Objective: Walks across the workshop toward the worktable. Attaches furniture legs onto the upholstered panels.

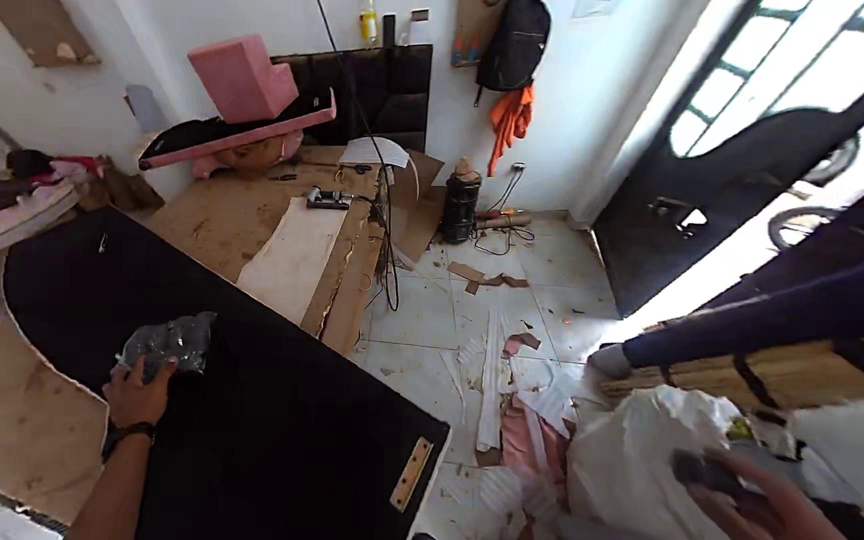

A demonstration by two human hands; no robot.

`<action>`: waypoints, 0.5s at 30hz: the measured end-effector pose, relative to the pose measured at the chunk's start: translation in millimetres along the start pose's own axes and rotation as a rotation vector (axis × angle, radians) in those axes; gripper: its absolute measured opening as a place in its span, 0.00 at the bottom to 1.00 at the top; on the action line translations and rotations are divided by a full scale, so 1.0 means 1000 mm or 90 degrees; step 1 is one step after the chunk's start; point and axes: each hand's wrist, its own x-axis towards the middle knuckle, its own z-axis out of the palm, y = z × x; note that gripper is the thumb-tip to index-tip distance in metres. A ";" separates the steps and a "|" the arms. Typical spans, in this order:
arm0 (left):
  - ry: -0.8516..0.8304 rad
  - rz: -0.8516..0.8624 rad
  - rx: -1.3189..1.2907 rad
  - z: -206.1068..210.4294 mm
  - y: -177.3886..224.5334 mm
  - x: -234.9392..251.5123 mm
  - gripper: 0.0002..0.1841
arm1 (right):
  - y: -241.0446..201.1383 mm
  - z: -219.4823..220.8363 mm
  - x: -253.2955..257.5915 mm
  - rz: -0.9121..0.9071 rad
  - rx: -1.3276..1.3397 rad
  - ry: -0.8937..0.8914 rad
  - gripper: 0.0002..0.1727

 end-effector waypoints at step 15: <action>-0.492 0.270 -0.431 0.296 0.443 -0.033 0.20 | -0.086 0.213 0.416 -0.092 0.374 -0.181 0.34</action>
